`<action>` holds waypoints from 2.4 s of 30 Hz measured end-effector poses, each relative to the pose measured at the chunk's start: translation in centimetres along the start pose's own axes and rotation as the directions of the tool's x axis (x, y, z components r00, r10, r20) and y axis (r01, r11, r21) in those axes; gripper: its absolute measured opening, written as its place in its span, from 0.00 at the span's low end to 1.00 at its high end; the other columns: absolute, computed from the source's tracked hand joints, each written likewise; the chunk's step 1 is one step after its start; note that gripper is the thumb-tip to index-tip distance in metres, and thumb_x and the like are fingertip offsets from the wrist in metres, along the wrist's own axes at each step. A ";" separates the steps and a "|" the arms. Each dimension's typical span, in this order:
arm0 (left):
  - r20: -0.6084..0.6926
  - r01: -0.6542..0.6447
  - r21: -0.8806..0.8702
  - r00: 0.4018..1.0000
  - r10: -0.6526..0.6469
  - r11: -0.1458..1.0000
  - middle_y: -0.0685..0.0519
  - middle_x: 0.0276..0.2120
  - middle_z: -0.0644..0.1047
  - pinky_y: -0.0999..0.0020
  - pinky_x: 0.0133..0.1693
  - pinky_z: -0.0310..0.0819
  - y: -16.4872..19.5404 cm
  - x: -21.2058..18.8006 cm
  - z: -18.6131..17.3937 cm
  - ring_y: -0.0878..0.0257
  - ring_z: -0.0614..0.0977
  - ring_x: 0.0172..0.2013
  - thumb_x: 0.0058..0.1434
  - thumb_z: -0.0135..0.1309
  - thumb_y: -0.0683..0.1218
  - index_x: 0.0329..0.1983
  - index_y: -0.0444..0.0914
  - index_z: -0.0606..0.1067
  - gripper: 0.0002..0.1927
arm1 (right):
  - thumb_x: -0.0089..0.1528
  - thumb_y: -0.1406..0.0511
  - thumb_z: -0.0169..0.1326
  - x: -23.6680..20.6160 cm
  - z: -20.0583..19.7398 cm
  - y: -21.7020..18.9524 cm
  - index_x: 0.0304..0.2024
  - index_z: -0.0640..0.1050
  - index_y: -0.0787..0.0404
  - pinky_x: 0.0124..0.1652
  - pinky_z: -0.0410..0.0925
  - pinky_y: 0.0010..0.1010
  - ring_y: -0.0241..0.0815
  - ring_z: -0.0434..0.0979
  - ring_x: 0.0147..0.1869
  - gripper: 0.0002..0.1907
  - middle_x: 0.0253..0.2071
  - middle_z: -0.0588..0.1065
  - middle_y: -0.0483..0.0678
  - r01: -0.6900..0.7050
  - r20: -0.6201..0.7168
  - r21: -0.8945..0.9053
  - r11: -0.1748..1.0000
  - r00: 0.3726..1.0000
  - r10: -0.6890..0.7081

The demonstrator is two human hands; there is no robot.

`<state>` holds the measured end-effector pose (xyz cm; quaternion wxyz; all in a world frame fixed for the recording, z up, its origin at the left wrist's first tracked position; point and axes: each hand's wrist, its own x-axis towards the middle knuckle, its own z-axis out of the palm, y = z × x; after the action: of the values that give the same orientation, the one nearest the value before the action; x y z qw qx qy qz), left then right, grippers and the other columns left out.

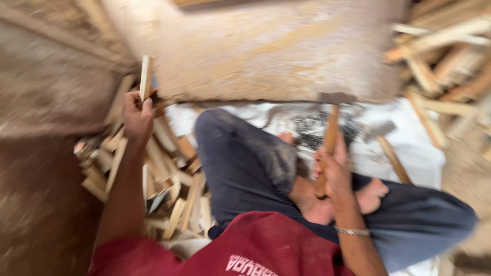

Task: The person sits on the floor and repeatedly hammers nails into small wooden slats using a hammer. They pick up slats from a pile, place them on a stone block, drive nails into them, and then toss the finished pieces aside.

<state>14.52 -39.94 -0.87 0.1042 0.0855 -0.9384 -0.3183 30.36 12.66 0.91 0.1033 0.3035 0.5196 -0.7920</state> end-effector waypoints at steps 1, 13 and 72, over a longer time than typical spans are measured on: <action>0.070 0.054 -0.199 0.997 -0.041 0.978 0.40 0.37 0.68 0.50 0.39 0.73 2.0 -0.2 0.7 0.52 0.69 0.32 0.77 0.55 0.40 0.53 0.31 0.70 0.08 | 0.67 0.68 0.46 0.0 -0.2 0.0 0.80 0.44 0.40 0.19 0.65 0.26 0.34 0.67 0.22 0.43 0.32 0.70 0.47 -0.016 0.001 0.033 0.999 1.000 0.016; 0.325 -0.613 -0.063 0.733 0.597 0.787 0.46 0.50 0.76 0.53 0.57 0.65 25.8 1.6 20.4 0.48 0.74 0.55 0.64 0.55 0.44 0.58 0.38 0.75 0.19 | 0.68 0.67 0.48 -0.5 -0.3 -0.6 0.79 0.46 0.41 0.20 0.67 0.25 0.33 0.68 0.22 0.42 0.31 0.71 0.46 -0.015 0.041 0.102 0.995 0.999 0.011; 0.623 0.385 -0.744 0.695 0.359 0.545 0.49 0.34 0.76 0.66 0.36 0.83 23.2 -10.9 27.8 0.61 0.82 0.34 0.63 0.61 0.36 0.49 0.31 0.69 0.16 | 0.66 0.66 0.52 -1.0 -1.1 0.6 0.77 0.50 0.38 0.18 0.60 0.20 0.27 0.61 0.19 0.41 0.28 0.70 0.41 -0.069 0.001 0.156 0.985 0.998 0.069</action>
<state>15.91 -3.22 -9.75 -0.2464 -0.0989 -0.6272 -0.7322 31.91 13.20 0.72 0.1053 0.3304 0.4453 -0.8255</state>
